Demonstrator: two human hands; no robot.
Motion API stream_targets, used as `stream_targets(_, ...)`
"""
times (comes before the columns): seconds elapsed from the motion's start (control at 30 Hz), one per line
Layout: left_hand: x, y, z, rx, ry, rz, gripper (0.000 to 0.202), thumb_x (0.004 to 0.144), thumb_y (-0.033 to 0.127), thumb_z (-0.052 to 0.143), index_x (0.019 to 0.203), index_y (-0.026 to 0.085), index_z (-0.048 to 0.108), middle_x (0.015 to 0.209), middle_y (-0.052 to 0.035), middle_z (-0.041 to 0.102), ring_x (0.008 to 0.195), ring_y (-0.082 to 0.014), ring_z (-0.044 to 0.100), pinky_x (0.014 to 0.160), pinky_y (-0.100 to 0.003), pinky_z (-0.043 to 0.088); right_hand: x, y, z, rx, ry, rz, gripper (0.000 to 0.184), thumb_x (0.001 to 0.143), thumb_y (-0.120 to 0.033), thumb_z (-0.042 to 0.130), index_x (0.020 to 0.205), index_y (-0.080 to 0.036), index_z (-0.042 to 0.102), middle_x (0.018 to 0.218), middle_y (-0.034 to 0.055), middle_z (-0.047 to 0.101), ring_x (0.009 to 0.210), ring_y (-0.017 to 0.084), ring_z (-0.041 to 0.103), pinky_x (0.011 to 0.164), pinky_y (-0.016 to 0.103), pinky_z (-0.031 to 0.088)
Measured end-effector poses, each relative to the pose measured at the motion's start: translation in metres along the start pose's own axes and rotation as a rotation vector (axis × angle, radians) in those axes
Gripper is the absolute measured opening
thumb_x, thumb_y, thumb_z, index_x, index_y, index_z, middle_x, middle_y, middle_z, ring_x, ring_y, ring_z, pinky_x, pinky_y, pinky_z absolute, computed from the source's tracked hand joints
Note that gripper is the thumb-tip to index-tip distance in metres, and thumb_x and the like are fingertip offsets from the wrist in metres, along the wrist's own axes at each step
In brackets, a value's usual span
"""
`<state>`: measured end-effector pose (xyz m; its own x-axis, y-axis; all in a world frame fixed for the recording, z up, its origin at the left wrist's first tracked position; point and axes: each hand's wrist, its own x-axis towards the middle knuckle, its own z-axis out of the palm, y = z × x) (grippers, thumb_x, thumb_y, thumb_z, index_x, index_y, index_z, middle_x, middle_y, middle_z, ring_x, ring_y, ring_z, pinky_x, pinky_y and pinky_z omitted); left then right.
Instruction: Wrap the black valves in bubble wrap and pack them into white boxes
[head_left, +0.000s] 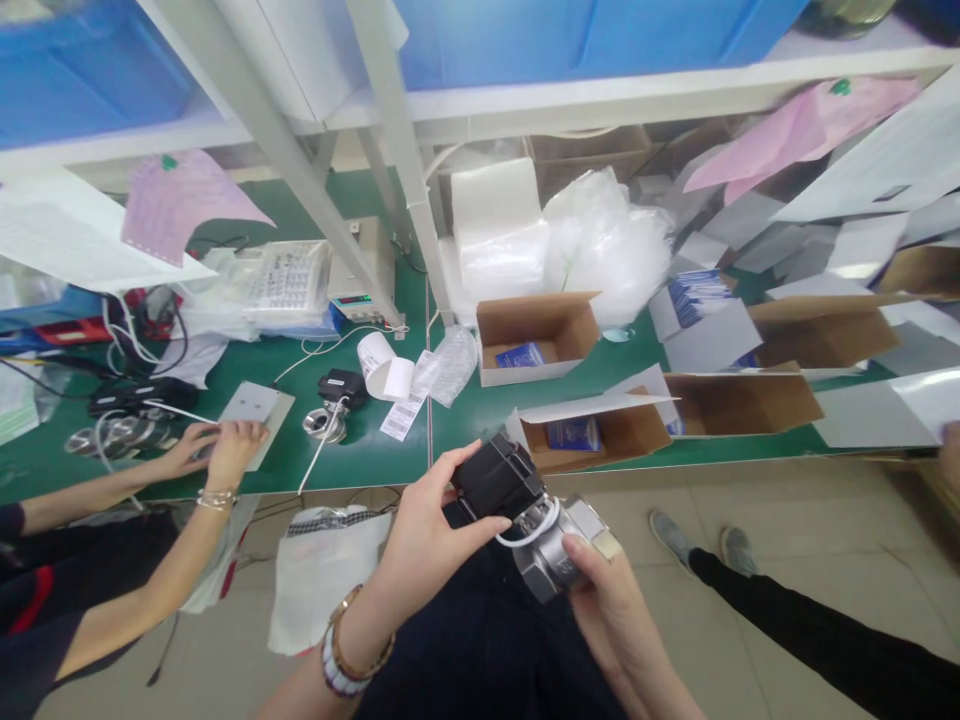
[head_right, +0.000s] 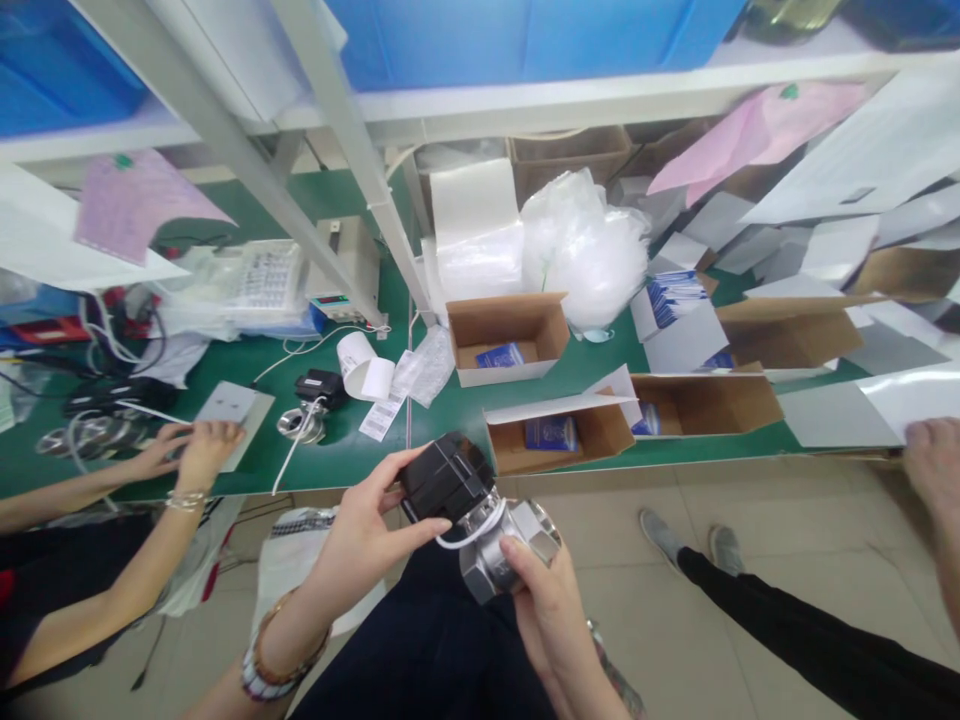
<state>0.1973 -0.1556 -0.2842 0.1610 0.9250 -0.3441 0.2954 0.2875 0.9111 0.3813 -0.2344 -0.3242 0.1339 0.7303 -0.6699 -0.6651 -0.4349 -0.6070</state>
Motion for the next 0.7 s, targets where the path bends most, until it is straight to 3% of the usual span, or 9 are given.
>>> stream_targets(0.27,0.013,-0.003,-0.029,0.030,-0.026,-0.018,0.070,0.067,0.017,0.085,0.132,0.028,0.062,0.131,-0.0049,0.070,0.117,-0.0295,0.068,0.104,-0.048,0.058,0.012,0.016,0.028,-0.003,0.026,0.012,0.065,0.066,-0.040,0.091,0.124,-0.022,0.068,0.109,0.0061,0.078,0.100,0.028,0.072,0.091,0.039,0.056)
stream_targets(0.37,0.016,-0.010,-0.042,0.040,-0.028,0.033,0.073,0.068,0.022,0.087,0.137,0.029,0.060,0.139,-0.0057,0.066,0.125,-0.0305,0.064,0.105,-0.048,0.057,0.018,0.024,0.031,0.016,0.060,0.010,0.067,0.065,-0.037,0.092,0.126,-0.021,0.068,0.111,0.0066,0.078,0.103,0.028,0.072,0.094,0.039,0.056)
stream_targets(0.43,0.024,-0.020,-0.053,0.022,-0.103,0.084,0.068,0.074,0.031,0.085,0.137,0.028,0.060,0.139,-0.0062,0.066,0.126,-0.0299,0.063,0.102,-0.044,0.059,0.022,0.033,0.026,0.046,0.095,0.054,0.063,0.066,-0.037,0.091,0.122,-0.021,0.069,0.110,0.0060,0.079,0.106,0.028,0.072,0.097,0.039,0.055)
stream_targets(0.5,0.041,-0.037,-0.063,0.069,-0.161,0.128,0.042,0.088,0.037,0.072,0.128,0.026,0.067,0.127,-0.0060,0.073,0.116,-0.0258,0.069,0.095,-0.038,0.061,0.026,0.045,0.012,0.074,0.118,0.148,0.054,0.070,-0.042,0.088,0.118,-0.022,0.071,0.111,0.0044,0.079,0.108,0.026,0.072,0.098,0.038,0.056)
stream_targets(0.57,0.070,-0.063,-0.069,0.260,-0.093,0.148,0.025,0.100,0.034,0.053,0.112,0.022,0.072,0.110,-0.0052,0.077,0.102,-0.0208,0.073,0.091,-0.034,0.061,0.029,0.057,-0.007,0.050,0.110,0.248,0.047,0.074,-0.050,0.083,0.112,-0.025,0.073,0.110,0.0038,0.080,0.106,0.027,0.074,0.096,0.040,0.058)
stream_targets(0.63,0.107,-0.093,-0.070,0.506,0.030,0.141,0.019,0.100,0.026,0.052,0.104,0.019,0.070,0.106,-0.0065,0.076,0.099,-0.0207,0.071,0.093,-0.035,0.059,0.031,0.067,-0.026,-0.031,0.067,0.309,0.045,0.072,-0.057,0.082,0.107,-0.029,0.075,0.104,0.0047,0.080,0.103,0.033,0.075,0.094,0.049,0.060)
stream_targets(0.7,0.148,-0.122,-0.064,0.606,0.039,0.142,0.010,0.094,0.021,0.062,0.100,0.017,0.068,0.106,-0.0091,0.073,0.105,-0.0253,0.068,0.098,-0.041,0.055,0.034,0.072,-0.040,-0.108,0.030,0.329,0.046,0.064,-0.058,0.086,0.102,-0.034,0.076,0.095,0.0053,0.081,0.104,0.040,0.073,0.093,0.058,0.059)
